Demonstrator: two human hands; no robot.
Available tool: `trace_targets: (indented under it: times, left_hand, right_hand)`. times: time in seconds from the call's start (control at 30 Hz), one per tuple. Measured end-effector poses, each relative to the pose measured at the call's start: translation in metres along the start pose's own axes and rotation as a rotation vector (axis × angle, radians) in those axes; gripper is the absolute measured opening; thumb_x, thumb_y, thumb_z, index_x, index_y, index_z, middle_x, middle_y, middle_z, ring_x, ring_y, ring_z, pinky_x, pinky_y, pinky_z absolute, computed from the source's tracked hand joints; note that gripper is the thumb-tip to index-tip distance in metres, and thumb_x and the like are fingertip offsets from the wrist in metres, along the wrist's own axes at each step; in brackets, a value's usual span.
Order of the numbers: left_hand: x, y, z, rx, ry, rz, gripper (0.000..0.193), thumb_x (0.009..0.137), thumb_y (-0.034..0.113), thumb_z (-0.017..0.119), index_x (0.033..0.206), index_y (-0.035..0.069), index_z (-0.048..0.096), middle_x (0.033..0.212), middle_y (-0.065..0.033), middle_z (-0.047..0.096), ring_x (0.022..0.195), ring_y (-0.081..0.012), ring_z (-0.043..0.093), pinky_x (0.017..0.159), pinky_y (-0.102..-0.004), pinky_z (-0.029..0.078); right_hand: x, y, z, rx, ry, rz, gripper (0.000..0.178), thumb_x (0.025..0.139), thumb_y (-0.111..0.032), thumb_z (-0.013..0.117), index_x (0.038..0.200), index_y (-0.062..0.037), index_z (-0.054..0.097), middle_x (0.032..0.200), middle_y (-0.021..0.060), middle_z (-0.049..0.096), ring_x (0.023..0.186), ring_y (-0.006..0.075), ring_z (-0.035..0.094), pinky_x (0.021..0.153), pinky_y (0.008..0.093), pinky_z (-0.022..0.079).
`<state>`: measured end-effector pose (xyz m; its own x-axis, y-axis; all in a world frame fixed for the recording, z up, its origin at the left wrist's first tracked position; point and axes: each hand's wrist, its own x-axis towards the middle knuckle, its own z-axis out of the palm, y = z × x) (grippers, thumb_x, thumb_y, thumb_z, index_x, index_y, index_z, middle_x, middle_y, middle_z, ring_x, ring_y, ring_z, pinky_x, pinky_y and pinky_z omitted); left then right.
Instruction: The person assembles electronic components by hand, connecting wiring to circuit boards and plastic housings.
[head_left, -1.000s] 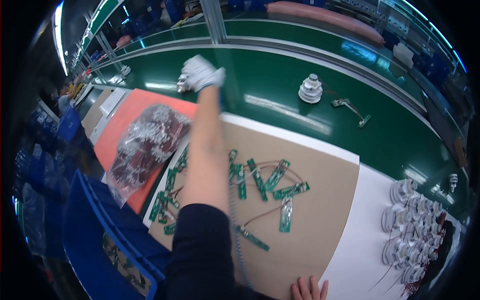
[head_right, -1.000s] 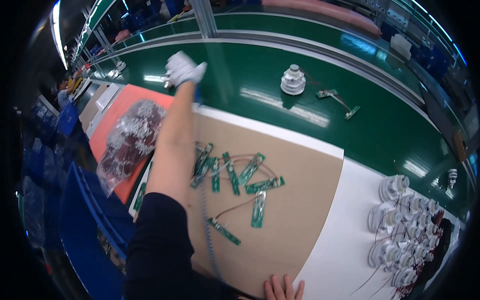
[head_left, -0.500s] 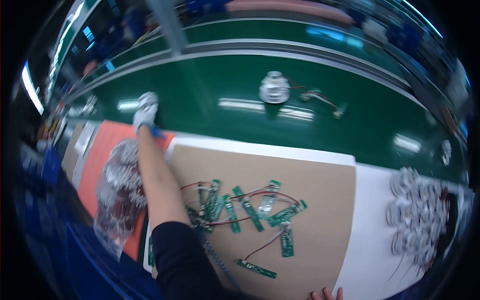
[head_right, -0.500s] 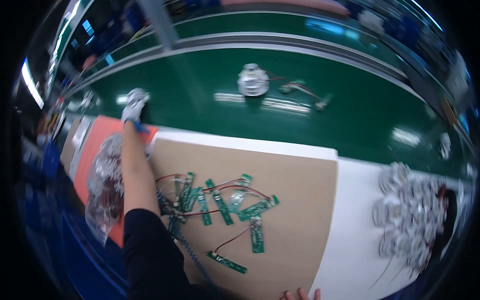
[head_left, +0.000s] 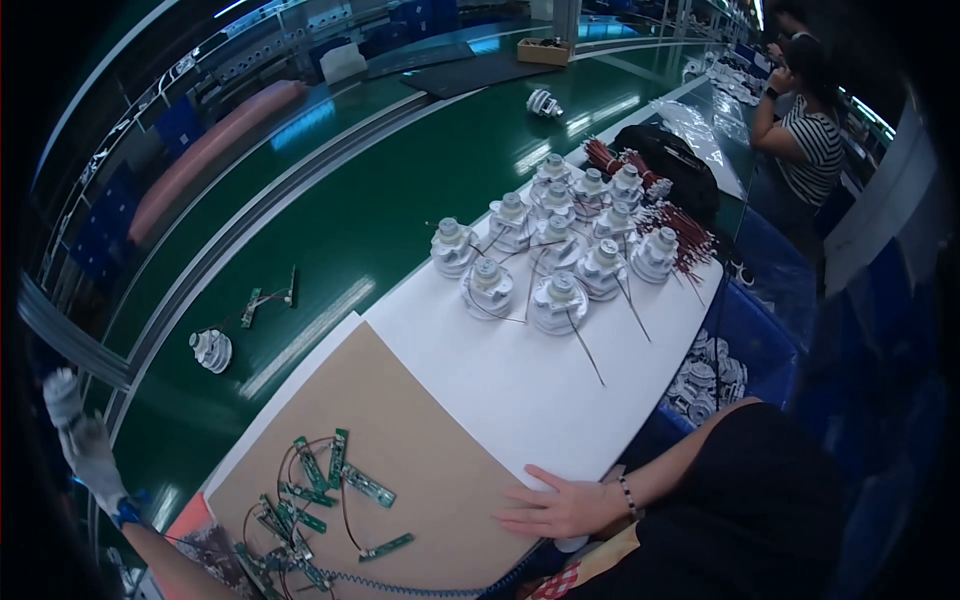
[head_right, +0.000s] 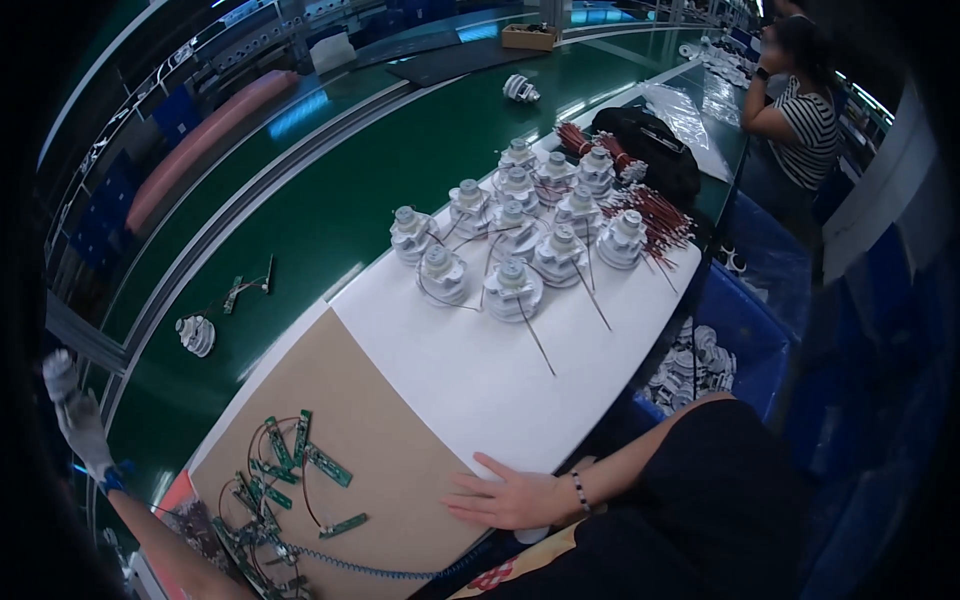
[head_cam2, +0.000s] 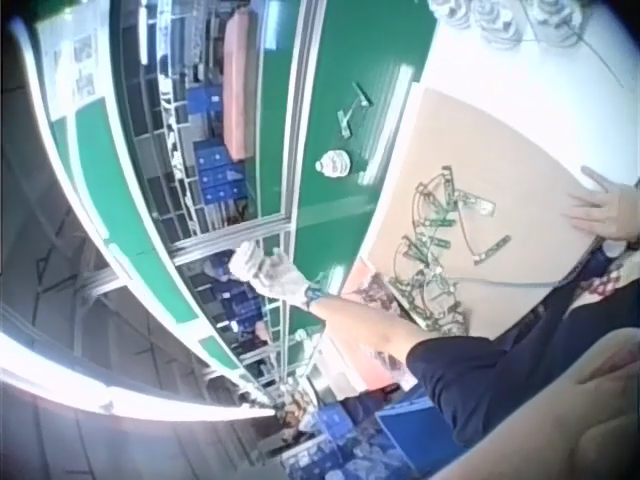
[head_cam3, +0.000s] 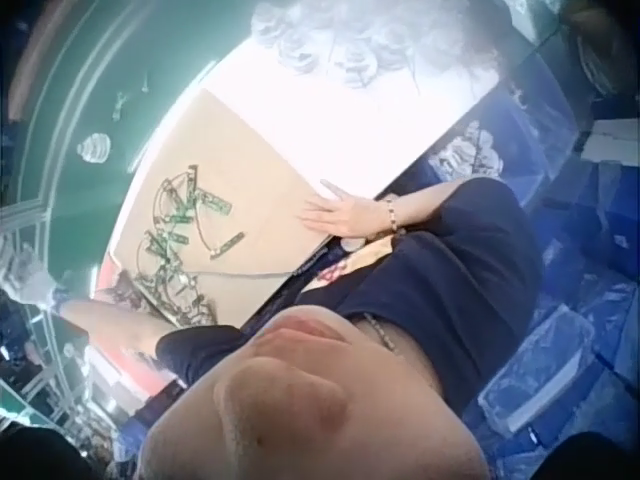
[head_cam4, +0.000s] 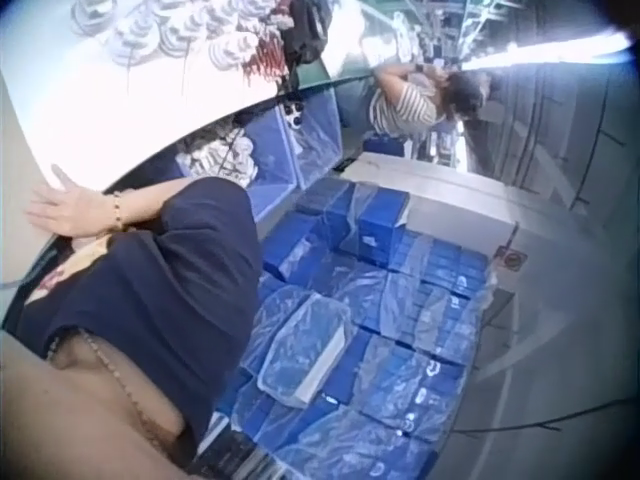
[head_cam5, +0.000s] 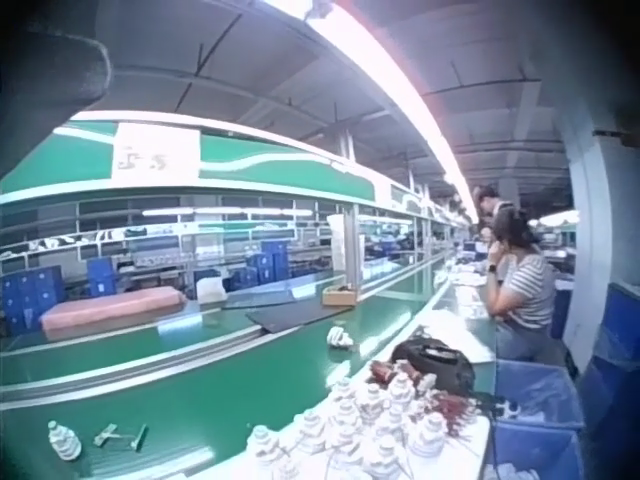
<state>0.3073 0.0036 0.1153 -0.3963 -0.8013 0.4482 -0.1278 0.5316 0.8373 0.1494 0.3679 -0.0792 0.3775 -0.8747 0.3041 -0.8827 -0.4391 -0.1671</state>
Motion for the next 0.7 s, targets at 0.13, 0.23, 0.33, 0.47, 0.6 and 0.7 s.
trace_targets:
  times: [0.13, 0.23, 0.33, 0.47, 0.6, 0.7]
  left_hand:
    - [0.056, 0.001, -0.093, 0.246, -0.292, 0.085, 0.031, 0.069, 0.023, 0.053, 0.092, 0.003, 0.061, 0.077, -0.0044, 0.06, 0.059, -0.0167, 0.056, 0.056, -0.0282, 0.045]
    - [-0.026, 0.126, 0.046, 0.393, -0.575, 0.105, 0.033, 0.067, 0.026, 0.056, 0.089, 0.002, 0.061, 0.073, -0.0047, 0.061, 0.054, -0.0181, 0.056, 0.052, -0.0298, 0.045]
    - [-0.091, 0.154, 0.127, 0.978, -0.896, 0.102, 0.033, 0.06, 0.026, 0.058, 0.073, -0.003, 0.061, 0.058, -0.0141, 0.055, 0.056, -0.0234, 0.058, 0.057, -0.0302, 0.046]
    - [-0.133, 0.126, 0.192, 1.032, -1.022, -0.108, 0.035, 0.06, 0.032, 0.058, 0.068, -0.002, 0.063, 0.06, -0.0182, 0.058, 0.062, -0.027, 0.061, 0.061, -0.0309, 0.046]
    - [-0.148, 0.1, 0.217, 0.986, -0.831, -0.189, 0.046, 0.065, 0.043, 0.057, 0.066, -0.002, 0.062, 0.058, -0.0177, 0.058, 0.06, -0.0278, 0.061, 0.061, -0.0344, 0.046]
    - [-0.149, 0.088, 0.232, 0.954, -0.708, -0.146, 0.06, 0.068, 0.058, 0.055, 0.059, -0.002, 0.061, 0.056, -0.0185, 0.056, 0.059, -0.0285, 0.06, 0.059, -0.0368, 0.046]
  right_hand:
    - [-0.008, 0.002, 0.007, -0.04, 0.058, 0.006, 0.04, 0.08, -0.018, 0.049, 0.117, -0.0023, 0.048, 0.133, 0.0116, 0.039, 0.121, 0.0291, 0.039, 0.096, 0.0555, 0.03]
    - [-0.008, 0.007, 0.005, -0.095, 0.073, 0.026, 0.042, 0.081, -0.02, 0.05, 0.118, -0.0023, 0.047, 0.131, 0.0127, 0.041, 0.119, 0.0284, 0.041, 0.095, 0.0555, 0.031]
    - [-0.003, 0.01, -0.013, 0.147, 0.232, -0.115, 0.032, 0.074, -0.016, 0.058, 0.102, -0.0025, 0.056, 0.113, 0.0115, 0.053, 0.103, 0.0266, 0.051, 0.088, 0.0456, 0.042]
    - [-0.045, 0.012, -0.027, 0.555, 0.497, -0.198, 0.013, 0.075, -0.009, 0.064, 0.084, -0.0001, 0.061, 0.089, 0.0096, 0.064, 0.076, 0.0207, 0.062, 0.069, 0.0295, 0.051]
    - [-0.137, 0.101, -0.096, 0.538, 0.635, 0.286, 0.008, 0.076, -0.003, 0.059, 0.069, -0.0006, 0.058, 0.081, 0.0127, 0.064, 0.066, 0.0213, 0.062, 0.058, 0.0279, 0.05]
    - [-0.191, 0.171, -0.152, -0.217, 0.895, 0.985, 0.008, 0.071, -0.009, 0.063, 0.076, -0.0046, 0.066, 0.082, 0.0155, 0.062, 0.071, 0.0295, 0.061, 0.063, 0.0336, 0.049]
